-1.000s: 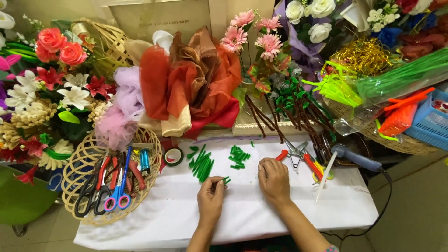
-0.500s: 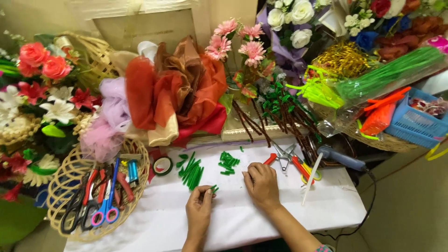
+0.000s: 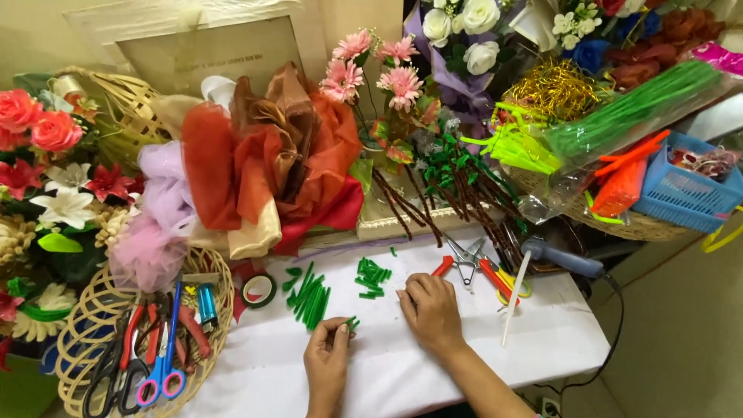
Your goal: The person uses red-handled shears to cut green plastic floral stems into short segments on a white table. They gather the cut pieces, briefly handle a brown twisted stem, and continue cutting and arranging the green segments.
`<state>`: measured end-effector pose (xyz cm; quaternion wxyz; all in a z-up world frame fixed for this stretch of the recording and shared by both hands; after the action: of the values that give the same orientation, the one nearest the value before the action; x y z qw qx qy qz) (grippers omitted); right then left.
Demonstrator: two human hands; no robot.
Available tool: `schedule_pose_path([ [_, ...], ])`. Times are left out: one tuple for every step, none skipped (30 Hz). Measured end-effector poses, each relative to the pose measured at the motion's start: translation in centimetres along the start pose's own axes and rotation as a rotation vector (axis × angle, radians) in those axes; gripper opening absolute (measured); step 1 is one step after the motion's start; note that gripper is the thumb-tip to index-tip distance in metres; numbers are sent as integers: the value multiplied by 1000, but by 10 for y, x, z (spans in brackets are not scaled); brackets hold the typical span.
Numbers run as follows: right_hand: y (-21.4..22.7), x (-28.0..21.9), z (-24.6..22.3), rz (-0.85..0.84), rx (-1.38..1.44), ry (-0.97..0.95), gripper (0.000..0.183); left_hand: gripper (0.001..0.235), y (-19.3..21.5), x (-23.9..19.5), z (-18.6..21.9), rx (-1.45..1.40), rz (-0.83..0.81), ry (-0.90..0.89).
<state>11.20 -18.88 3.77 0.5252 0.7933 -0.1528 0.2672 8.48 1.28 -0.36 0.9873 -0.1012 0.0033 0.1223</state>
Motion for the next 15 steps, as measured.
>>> schedule_pose_path([
  [-1, -1, 1, -15, 4, -12, 13, 14, 1, 0, -2, -2, 14, -2],
  [-2, -1, 1, -29, 7, -24, 14, 15, 2, 0, -4, -4, 28, -4],
  [-2, 0, 2, -23, 7, -17, 14, 15, 2, 2, -7, -8, 29, -11],
  [-2, 1, 2, -28, 7, -21, 15, 15, 2, 4, -10, 23, 30, -27],
  [-3, 0, 2, -38, 8, -30, 16, 15, 3, 4, -14, 59, 32, -37],
  [-4, -1, 3, -37, 9, -28, 16, 15, 1, 2, -15, 58, 33, -39],
  [-4, -1, 3, -32, 7, -28, 16, 14, 0, 1, -14, 59, 67, -59],
  [-5, -1, 4, -26, 6, -27, 16, 12, -1, -1, -13, 59, 101, -80],
  [-4, -1, 3, -22, 7, -28, 16, 12, -4, -3, -4, 60, 99, -83],
  [-4, 0, 3, -24, 12, -30, 15, 13, -11, -6, 10, 119, 41, -179],
  [-4, 0, 3, -25, 15, -34, 15, 14, -19, -10, 24, 178, -19, -273],
  [-3, 1, 4, -20, 13, -38, 15, 14, -26, -5, 38, 178, -25, -276],
  [-2, 1, 3, -23, 13, -34, 16, 15, -34, -3, 51, 169, -92, -281],
  [-1, 2, 2, -25, 14, -30, 17, 16, -42, 0, 65, 160, -160, -287],
  [-2, 2, 3, -26, 14, -33, 17, 16, -48, 11, 72, 162, -161, -284],
])
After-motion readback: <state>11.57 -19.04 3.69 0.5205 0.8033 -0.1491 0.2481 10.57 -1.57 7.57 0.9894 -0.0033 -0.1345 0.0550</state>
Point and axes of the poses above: each hand's wrist, its own x-axis towards the middle knuckle, its own y-axis out of the back of the hand, z = x × y, the point moved 5 cm from there along x, towards the middle knuckle, and after that the axes turned 8 degrees about -x, right-handed, at the moved point
